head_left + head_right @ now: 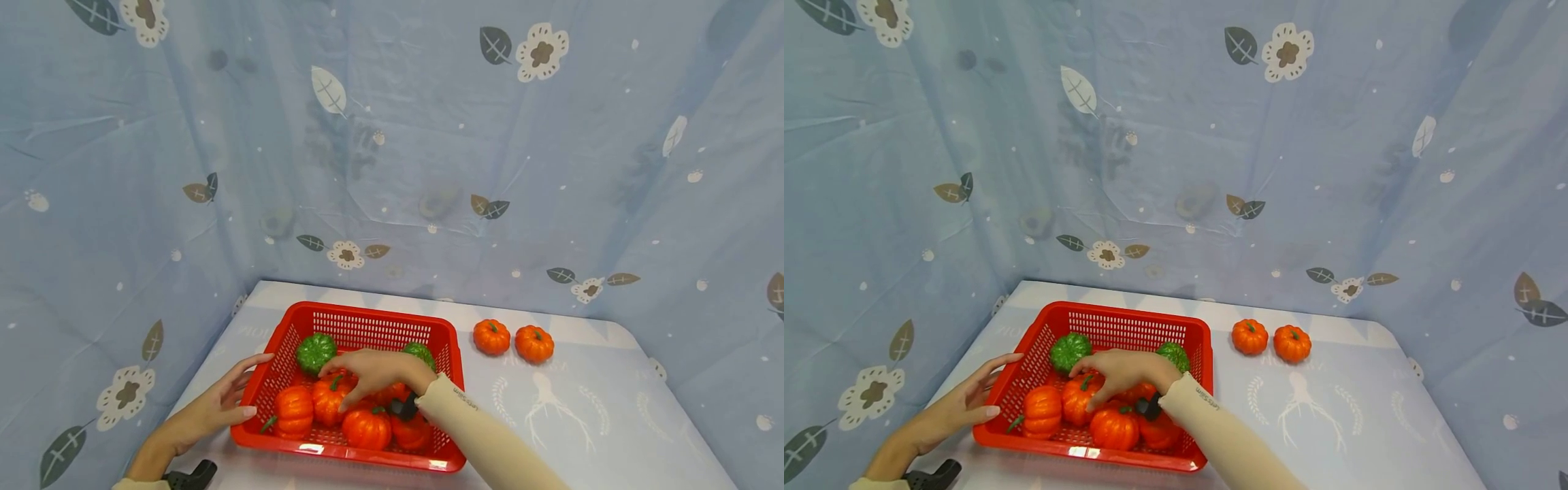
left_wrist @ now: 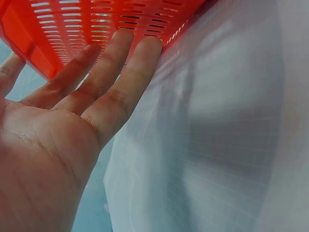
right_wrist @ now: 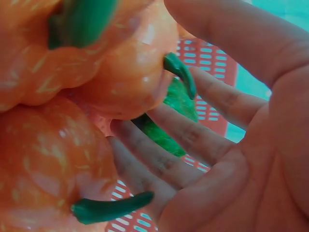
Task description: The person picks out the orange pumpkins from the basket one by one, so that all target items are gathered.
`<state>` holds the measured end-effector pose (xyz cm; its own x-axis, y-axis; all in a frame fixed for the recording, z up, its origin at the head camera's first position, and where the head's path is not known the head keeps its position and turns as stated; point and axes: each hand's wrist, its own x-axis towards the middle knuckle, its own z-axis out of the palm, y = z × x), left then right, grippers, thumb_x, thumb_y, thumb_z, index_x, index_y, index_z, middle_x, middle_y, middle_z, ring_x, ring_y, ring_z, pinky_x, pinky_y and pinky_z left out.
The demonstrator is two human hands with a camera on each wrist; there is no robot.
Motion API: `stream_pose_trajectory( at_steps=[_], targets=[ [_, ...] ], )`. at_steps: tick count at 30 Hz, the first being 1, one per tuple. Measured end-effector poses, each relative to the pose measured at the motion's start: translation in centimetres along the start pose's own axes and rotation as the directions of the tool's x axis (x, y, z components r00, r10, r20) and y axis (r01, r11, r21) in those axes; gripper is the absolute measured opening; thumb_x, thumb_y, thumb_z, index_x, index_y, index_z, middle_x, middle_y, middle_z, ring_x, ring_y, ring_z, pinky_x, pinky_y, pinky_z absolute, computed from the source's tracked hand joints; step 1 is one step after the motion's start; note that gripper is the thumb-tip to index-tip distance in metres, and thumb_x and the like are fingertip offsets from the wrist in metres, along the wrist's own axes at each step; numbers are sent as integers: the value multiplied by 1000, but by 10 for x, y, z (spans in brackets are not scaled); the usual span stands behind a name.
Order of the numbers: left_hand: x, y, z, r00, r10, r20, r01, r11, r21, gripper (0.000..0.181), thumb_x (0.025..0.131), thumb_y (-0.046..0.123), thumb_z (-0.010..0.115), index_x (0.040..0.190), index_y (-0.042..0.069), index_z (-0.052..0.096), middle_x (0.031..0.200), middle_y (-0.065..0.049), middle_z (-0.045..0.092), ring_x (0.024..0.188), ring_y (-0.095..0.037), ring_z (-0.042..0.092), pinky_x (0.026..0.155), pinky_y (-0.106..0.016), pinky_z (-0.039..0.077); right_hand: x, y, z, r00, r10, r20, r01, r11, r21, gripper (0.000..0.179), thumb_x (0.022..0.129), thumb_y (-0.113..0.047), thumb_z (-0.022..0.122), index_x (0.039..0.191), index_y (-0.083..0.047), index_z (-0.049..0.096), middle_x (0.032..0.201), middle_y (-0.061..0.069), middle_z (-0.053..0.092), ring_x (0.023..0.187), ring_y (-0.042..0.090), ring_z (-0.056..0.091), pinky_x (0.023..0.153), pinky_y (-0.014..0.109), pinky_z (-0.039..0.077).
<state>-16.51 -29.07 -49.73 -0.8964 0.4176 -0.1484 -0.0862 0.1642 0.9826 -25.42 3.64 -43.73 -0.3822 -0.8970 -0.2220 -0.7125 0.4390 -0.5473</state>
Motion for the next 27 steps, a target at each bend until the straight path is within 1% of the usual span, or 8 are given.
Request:
stream_pose_trajectory(
  at_steps=[4, 6, 11, 15, 18, 23, 27],
  targets=[
    [0, -2, -1, 1000, 1, 2, -1, 1000, 0, 81, 97, 15, 65, 162, 29, 20, 164, -26, 19, 142, -45, 33, 99, -45, 54, 4, 0, 3, 1000, 22, 5, -22, 1000, -18, 61, 88, -32, 83, 142, -21, 57, 134, -11, 60, 111, 2, 56, 99, 21, 45],
    [0, -2, -1, 1000, 1, 4, -1, 1000, 0, 80, 97, 15, 65, 162, 29, 21, 164, -26, 19, 143, -46, 33, 99, -46, 54, 5, 0, 4, 999, 33, 7, -33, 999, -33, 62, 87, -32, 84, 142, -23, 57, 131, -12, 61, 109, 2, 56, 98, 21, 45],
    [-1, -2, -1, 1000, 0, 8, 0, 1000, -9, 80, 98, 14, 64, 163, 29, 20, 164, -26, 19, 143, -45, 33, 99, -43, 54, 9, 0, 6, 999, 51, 20, -50, 998, -31, 66, 84, -32, 87, 142, -23, 57, 130, -11, 60, 111, 3, 55, 99, 21, 45],
    [-1, -1, 0, 1000, 3, 14, -3, 1000, -17, 79, 98, 13, 63, 163, 29, 20, 163, -26, 20, 142, -44, 34, 98, -40, 53, 12, 1, 9, 998, 53, 42, -52, 998, -22, 70, 83, -36, 88, 144, -23, 55, 130, -11, 60, 114, 3, 55, 101, 22, 45],
    [-1, -1, 0, 1000, 6, 13, -6, 1000, -12, 79, 98, 14, 64, 163, 28, 20, 163, -26, 20, 141, -44, 35, 99, -41, 54, 12, 2, 9, 998, 42, 48, -40, 999, -36, 71, 83, -39, 87, 144, -23, 55, 132, -11, 58, 116, 4, 54, 102, 22, 44],
    [-1, -1, 0, 1000, 16, 8, -16, 1000, -8, 79, 98, 13, 64, 163, 29, 21, 164, -25, 20, 141, -44, 34, 99, -40, 54, 11, 0, 6, 999, 36, 10, -35, 997, -74, 71, 83, -44, 86, 144, -25, 55, 136, -12, 56, 123, 5, 50, 105, 24, 42],
    [-1, -2, -1, 1000, 18, 4, -18, 1000, -4, 80, 98, 13, 64, 163, 29, 21, 164, -25, 20, 142, -45, 33, 99, -40, 54, 9, -1, 4, 999, 36, -19, -38, 996, -83, 71, 83, -46, 85, 144, -26, 54, 134, -11, 55, 122, 6, 50, 103, 24, 43]
  ],
)
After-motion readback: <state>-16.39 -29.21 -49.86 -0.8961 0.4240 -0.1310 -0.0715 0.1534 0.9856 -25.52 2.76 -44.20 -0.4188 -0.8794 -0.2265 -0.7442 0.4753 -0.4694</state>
